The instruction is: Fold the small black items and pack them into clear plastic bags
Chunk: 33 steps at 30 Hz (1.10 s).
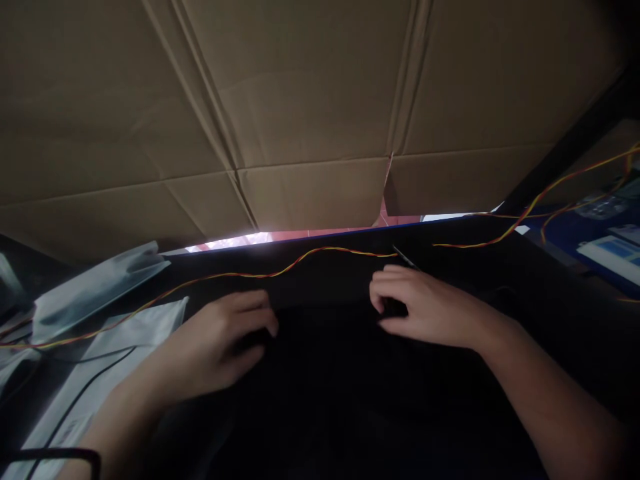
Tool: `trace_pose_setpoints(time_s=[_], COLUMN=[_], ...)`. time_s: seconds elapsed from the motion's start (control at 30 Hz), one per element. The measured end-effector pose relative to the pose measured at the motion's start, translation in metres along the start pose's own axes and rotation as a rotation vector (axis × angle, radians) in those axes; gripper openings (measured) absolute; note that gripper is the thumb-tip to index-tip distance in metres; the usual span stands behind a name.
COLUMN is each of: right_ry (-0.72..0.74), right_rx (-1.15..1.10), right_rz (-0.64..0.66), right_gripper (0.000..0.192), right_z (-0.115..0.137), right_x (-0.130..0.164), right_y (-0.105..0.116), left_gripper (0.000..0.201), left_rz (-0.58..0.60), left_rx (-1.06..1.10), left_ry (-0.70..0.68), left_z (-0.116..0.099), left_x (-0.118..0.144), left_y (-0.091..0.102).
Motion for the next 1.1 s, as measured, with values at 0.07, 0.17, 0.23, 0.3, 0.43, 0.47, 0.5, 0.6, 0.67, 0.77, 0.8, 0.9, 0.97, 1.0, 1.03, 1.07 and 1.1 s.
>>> trace_pose_setpoints(time_s=[0.07, 0.17, 0.23, 0.3, 0.43, 0.47, 0.5, 0.6, 0.67, 0.77, 0.8, 0.9, 0.97, 1.0, 1.03, 1.07, 1.1], right_ry=[0.000, 0.020, 0.013, -0.056, -0.295, -0.360, -0.421, -0.544, -0.558, -0.513, -0.498, -0.361, -0.223, -0.178, -0.163, -0.180, -0.210], right_rx=[-0.102, -0.209, -0.232, -0.210, -0.047, 0.000, 0.037, 0.081, 0.087, 0.087, 0.084, 0.042, -0.039, -0.090, -0.140, -0.183, -0.220], right_rz=[0.154, 0.153, 0.004, -0.180, -0.339, -0.327, -0.302, -0.189, -0.122, -0.078, -0.076, -0.034, 0.078, 0.160, 0.249, 0.331, 0.395], right_gripper=[0.022, 0.036, 0.034, 0.027, 0.022, 0.023, 0.025, 0.040, 0.045, 0.027, 0.019, 0.005, 0.015, 0.015, 0.011, 0.007, 0.014], right_z=[0.001, 0.004, 0.002, -0.007, -0.031, -0.037, -0.044, -0.064, -0.071, -0.070, -0.067, -0.048, -0.031, -0.025, -0.020, -0.019, -0.019], right_x=[0.003, 0.003, 0.002, 0.006, 0.022, 0.027, 0.031, 0.041, 0.042, 0.037, 0.035, 0.031, 0.029, 0.029, 0.029, 0.030, 0.031], right_y=[-0.009, -0.008, 0.004, 0.020, 0.036, 0.037, 0.036, 0.027, 0.021, 0.019, 0.020, 0.022, 0.016, 0.010, 0.003, -0.004, -0.010], left_gripper=[0.021, 0.013, 0.017, 0.023, 0.029, 0.030, 0.031, 0.030, 0.028, 0.029, 0.031, 0.032, 0.032, 0.032, 0.032, 0.031, 0.030], left_rz=[0.194, 0.262, 0.203, 0.125, 0.023, 0.012, 0.003, -0.007, -0.016, -0.033, -0.034, -0.007, 0.018, 0.024, 0.022, 0.015, 0.004], left_rx=[0.114, 0.188, 0.170, 0.122, -0.074, -0.128, -0.175, -0.271, -0.305, -0.283, -0.267, -0.235, -0.225, -0.220, -0.213, -0.204, -0.189], left_ry=[0.028, 0.034, 0.007, -0.005, 0.042, 0.066, 0.090, 0.142, 0.141, 0.097, 0.081, 0.061, 0.065, 0.063, 0.057, 0.046, 0.035], left_z=[-0.002, -0.007, -0.010, -0.008, 0.008, 0.014, 0.020, 0.031, 0.031, 0.020, 0.017, 0.013, 0.017, 0.019, 0.021, 0.022, 0.022], left_x=[0.000, 0.001, -0.001, -0.002, -0.005, -0.005, -0.005, -0.001, 0.000, -0.002, -0.003, -0.008, -0.011, -0.011, -0.011, -0.011, -0.010], left_y=[-0.012, -0.017, -0.013, -0.010, -0.014, -0.015, -0.015, -0.010, -0.005, -0.001, -0.001, -0.009, -0.015, -0.016, -0.017, -0.017, -0.016])
Point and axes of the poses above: each hand's wrist, its own x-axis away from the middle knuckle, its own y-axis out of the back of the hand, z = x × y, the point moved 8 cm from there along -x, towards the middle knuckle, and after that the axes turned 15 degrees about z, right-handed, at the moved point
